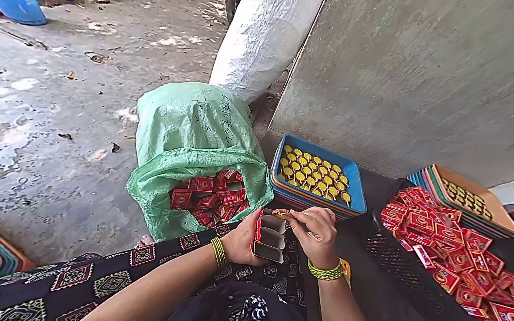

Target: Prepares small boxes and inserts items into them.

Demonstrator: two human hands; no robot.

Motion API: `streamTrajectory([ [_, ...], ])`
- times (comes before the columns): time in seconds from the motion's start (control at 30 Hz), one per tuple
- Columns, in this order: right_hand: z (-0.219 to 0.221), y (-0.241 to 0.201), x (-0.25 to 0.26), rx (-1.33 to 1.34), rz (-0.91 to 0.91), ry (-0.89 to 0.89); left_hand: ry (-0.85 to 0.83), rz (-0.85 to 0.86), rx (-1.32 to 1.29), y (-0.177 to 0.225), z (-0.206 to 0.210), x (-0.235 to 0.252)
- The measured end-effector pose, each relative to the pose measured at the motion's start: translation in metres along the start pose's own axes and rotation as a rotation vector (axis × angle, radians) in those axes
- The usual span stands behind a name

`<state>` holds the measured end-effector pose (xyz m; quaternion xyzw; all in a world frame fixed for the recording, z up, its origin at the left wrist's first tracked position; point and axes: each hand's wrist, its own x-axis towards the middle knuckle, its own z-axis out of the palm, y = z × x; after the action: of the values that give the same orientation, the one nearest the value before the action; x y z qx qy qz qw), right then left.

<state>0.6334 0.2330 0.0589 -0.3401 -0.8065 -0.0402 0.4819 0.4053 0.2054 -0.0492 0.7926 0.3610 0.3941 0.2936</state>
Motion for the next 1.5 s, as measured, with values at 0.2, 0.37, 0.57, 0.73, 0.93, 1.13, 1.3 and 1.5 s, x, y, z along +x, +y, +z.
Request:
streamTrajectory([
  [0.2,0.002,-0.004,0.004,-0.023,-0.022,-0.020,-0.010,-0.026,0.009,0.003,-0.002,0.000],
  [0.37,0.005,-0.004,-0.001,-0.087,0.026,-0.239,-0.023,-0.083,-0.011,0.001,-0.001,0.000],
  [0.57,0.012,0.003,-0.004,-0.031,0.079,-0.314,-0.008,-0.019,-0.031,-0.004,0.000,0.000],
  [0.73,-0.007,0.071,0.019,-0.278,0.470,-0.166,-0.023,-0.040,-0.019,-0.003,0.000,0.000],
  [0.93,-0.011,0.208,0.033,-0.756,1.300,-0.626,-0.024,-0.046,-0.030,-0.005,0.000,0.001],
  [1.13,0.002,0.221,0.034,-0.787,1.360,-0.594,-0.042,-0.098,-0.027,-0.001,-0.002,0.002],
  [1.3,-0.006,0.220,0.025,-0.695,1.316,-0.374,-0.063,-0.124,-0.037,-0.001,-0.004,0.003],
  [1.5,-0.013,0.151,0.014,-0.163,0.650,0.067,-0.058,-0.136,-0.048,0.000,-0.005,0.003],
])
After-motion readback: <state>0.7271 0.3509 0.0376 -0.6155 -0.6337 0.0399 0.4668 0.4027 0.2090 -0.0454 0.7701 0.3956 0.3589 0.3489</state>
